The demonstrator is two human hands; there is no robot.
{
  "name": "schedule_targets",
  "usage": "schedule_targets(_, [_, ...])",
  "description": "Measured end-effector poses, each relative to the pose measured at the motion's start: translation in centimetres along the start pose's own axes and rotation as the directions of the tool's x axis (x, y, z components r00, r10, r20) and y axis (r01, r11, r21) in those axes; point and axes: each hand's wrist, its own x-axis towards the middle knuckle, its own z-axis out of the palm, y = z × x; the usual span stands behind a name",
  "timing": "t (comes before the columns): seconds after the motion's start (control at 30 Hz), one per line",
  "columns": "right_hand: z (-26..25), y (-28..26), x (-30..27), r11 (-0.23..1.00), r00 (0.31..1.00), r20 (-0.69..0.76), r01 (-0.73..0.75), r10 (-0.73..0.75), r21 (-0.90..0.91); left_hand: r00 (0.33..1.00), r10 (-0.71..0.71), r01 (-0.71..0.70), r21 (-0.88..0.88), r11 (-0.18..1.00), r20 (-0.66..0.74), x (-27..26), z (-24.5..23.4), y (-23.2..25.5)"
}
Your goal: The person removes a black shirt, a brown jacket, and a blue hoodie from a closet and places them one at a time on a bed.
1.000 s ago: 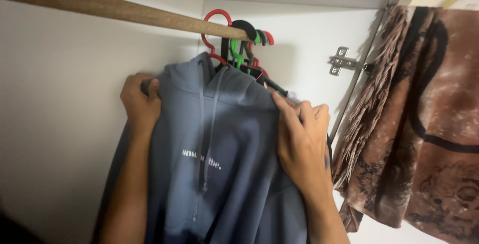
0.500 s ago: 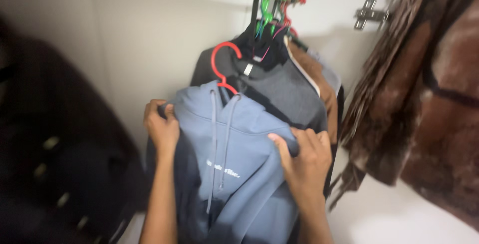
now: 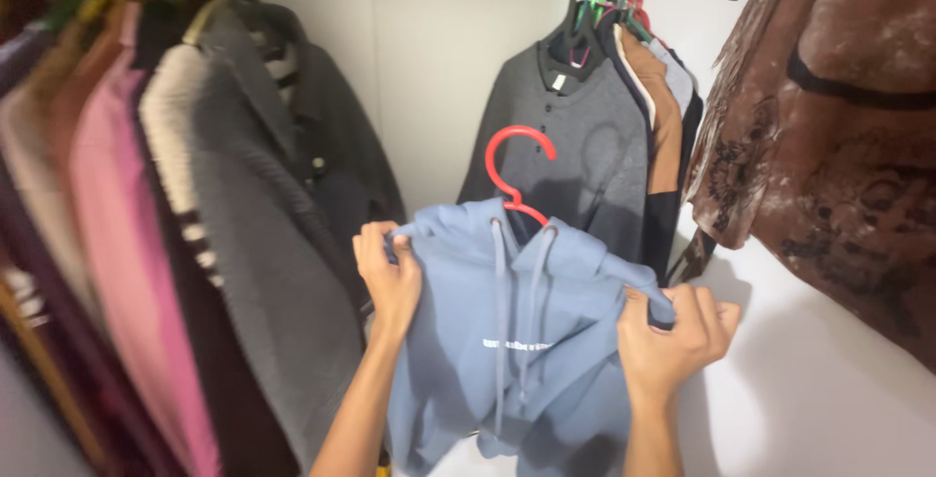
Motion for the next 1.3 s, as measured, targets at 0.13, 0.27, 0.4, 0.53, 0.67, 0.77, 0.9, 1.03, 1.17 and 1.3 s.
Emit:
schedule_targets(0.13, [-1.2, -0.6, -1.1, 0.999, 0.999, -0.029, -0.046, 0.046, 0.026, 0.999, 0.035, -0.036, 0.022, 0.999, 0.009, -0.1, -4.3, 2.1])
schedule_targets(0.27, [-0.9, -2.3, -2.0, 0.995, 0.999, -0.019, -0.038, 0.04, 0.088, 0.993, 0.097, -0.091, 0.097, 0.991, -0.061, 0.4, -9.6, 3.5])
schedule_targets(0.4, [0.9, -5.5, -3.6, 0.977, 0.999, 0.007, -0.041, 0.04, 0.207, 0.97, 0.21, -0.177, 0.233, 0.956, -0.125, 1.3, -16.0, 4.2])
schedule_targets(0.53, [2.7, -10.1, -6.2, 0.957, 0.993, 0.114, -0.057, 0.025, 0.285, 0.964, 0.219, -0.155, 0.353, 0.923, -0.149, 1.9, -22.9, 4.3])
schedule_targets(0.67, [3.4, -14.6, -9.2, 0.94, 0.983, 0.18, -0.079, 0.019, 0.331, 0.934, 0.327, -0.217, 0.501, 0.838, -0.143, 2.0, -28.8, 4.1])
schedule_targets(0.77, [3.7, -17.4, -11.0, 0.897, 0.94, 0.321, -0.239, 0.118, 0.372, 0.926, 0.36, -0.241, 0.548, 0.801, -0.118, 1.5, -32.7, 3.6])
schedule_targets(0.9, [3.7, -19.3, -13.5, 0.875, 0.901, 0.405, -0.315, 0.154, 0.367, 0.858, 0.511, -0.39, 0.584, 0.712, -0.05, 0.8, -36.7, 2.7])
schedule_targets(1.03, [3.0, -19.0, -14.8, 0.882, 0.893, 0.425, -0.314, 0.149, 0.351, 0.876, 0.482, -0.421, 0.551, 0.721, 0.039, 0.4, -38.8, 1.9])
schedule_targets(1.17, [1.5, -16.9, -14.8, 0.9, 0.919, 0.361, -0.286, 0.16, 0.328, 0.891, 0.442, -0.439, 0.436, 0.785, 0.101, 0.3, -37.7, 1.7])
schedule_targets(1.3, [-0.7, -13.1, -14.8, 0.932, 0.928, 0.319, -0.273, 0.191, 0.237, 0.89, 0.436, -0.453, 0.378, 0.808, 0.136, -0.4, -34.3, 1.4])
